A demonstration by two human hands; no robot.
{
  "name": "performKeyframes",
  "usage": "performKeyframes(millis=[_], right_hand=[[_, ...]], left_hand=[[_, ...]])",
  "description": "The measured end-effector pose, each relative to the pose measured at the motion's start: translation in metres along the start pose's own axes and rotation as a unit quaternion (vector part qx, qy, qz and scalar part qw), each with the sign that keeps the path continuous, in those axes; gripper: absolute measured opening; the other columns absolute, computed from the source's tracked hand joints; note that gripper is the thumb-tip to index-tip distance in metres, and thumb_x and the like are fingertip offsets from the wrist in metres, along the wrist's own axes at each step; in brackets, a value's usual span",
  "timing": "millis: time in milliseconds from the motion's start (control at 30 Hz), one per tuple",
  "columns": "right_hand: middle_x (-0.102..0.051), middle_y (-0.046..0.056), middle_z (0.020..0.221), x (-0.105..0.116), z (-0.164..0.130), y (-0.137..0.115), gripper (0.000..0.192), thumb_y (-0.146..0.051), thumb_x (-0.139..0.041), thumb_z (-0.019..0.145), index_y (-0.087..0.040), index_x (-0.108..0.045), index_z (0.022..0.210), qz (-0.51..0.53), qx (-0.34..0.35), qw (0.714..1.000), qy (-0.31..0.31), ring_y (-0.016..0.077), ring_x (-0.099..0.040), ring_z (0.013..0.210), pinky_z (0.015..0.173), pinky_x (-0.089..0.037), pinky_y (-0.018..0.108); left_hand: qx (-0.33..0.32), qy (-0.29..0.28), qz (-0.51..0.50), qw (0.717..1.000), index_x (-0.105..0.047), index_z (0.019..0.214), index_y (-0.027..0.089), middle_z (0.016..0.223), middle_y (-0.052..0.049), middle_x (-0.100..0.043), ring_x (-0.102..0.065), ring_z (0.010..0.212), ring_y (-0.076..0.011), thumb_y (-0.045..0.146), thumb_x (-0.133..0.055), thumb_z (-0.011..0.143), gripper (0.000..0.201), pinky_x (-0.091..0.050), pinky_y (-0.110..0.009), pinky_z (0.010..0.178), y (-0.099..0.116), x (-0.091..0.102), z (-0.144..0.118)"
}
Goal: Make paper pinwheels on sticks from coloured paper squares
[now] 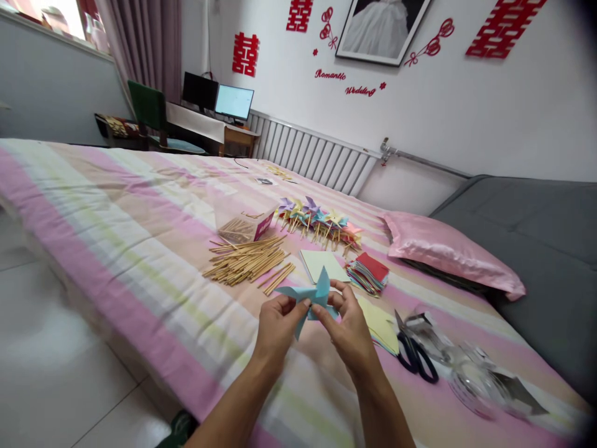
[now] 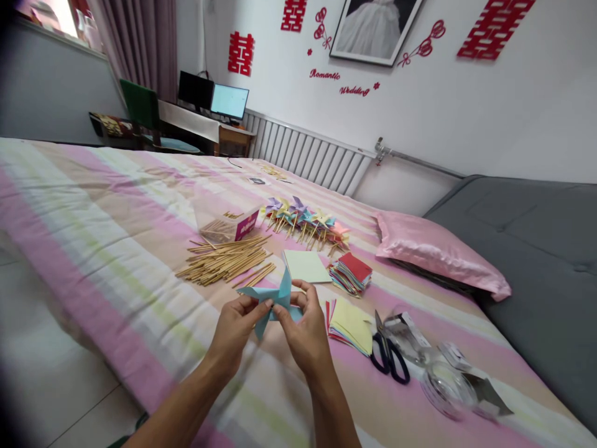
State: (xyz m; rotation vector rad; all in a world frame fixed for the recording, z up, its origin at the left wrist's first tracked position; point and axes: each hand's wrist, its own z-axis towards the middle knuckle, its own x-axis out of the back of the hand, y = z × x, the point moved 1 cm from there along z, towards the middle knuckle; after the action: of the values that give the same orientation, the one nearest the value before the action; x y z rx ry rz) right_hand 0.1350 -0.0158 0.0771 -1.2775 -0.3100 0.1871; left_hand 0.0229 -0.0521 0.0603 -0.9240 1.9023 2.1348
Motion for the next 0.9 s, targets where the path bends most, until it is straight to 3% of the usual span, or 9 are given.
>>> performKeyframes(millis=[300,467,700,900], right_hand=[[-0.069,0.008,0.096,0.0017,0.0012,0.0031,0.035,-0.028,-0.064,0.076,-0.018,-0.053,0.108,0.004,0.004,1.000,-0.025,0.0198,-0.063,0.086,0.079,-0.050,0.034],[-0.069,0.007,0.094,0.0020,0.0014,0.0024,0.022,-0.029,-0.064,0.077,-0.017,-0.063,0.096,-0.005,0.007,0.999,-0.043,0.0206,-0.063,0.088,0.081,-0.048,0.032],[-0.069,0.006,0.095,-0.0002,0.0000,0.0004,0.022,-0.032,-0.062,0.079,-0.018,-0.065,0.095,0.040,-0.013,0.997,-0.062,0.0200,-0.061,0.091,0.085,-0.046,0.032],[-0.069,0.005,0.093,-0.0013,-0.0007,0.0007,0.021,-0.031,-0.063,0.079,-0.017,-0.065,0.095,0.029,-0.005,0.998,-0.048,0.0198,-0.061,0.089,0.083,-0.046,0.031]], left_hand=[[-0.005,0.032,0.045,0.998,-0.070,0.060,0.012,0.058,-0.003,-0.063,-0.057,0.062,-0.0155,0.031,-0.075,0.060,0.020,-0.045,-0.027,0.064,-0.0044,0.0031,0.0020],[-0.025,0.027,0.059,0.998,-0.072,0.067,0.013,0.060,-0.003,-0.064,-0.057,0.060,-0.0145,0.030,-0.074,0.063,0.018,-0.043,-0.025,0.062,-0.0041,0.0031,0.0024],[-0.028,0.030,0.074,0.996,-0.071,0.062,0.012,0.057,-0.003,-0.064,-0.057,0.060,-0.0148,0.030,-0.073,0.064,0.018,-0.043,-0.025,0.061,-0.0062,0.0043,0.0017],[-0.021,0.038,0.049,0.998,-0.073,0.070,0.012,0.064,-0.004,-0.069,-0.059,0.062,-0.0147,0.029,-0.075,0.061,0.019,-0.045,-0.025,0.063,-0.0083,0.0046,0.0027]])
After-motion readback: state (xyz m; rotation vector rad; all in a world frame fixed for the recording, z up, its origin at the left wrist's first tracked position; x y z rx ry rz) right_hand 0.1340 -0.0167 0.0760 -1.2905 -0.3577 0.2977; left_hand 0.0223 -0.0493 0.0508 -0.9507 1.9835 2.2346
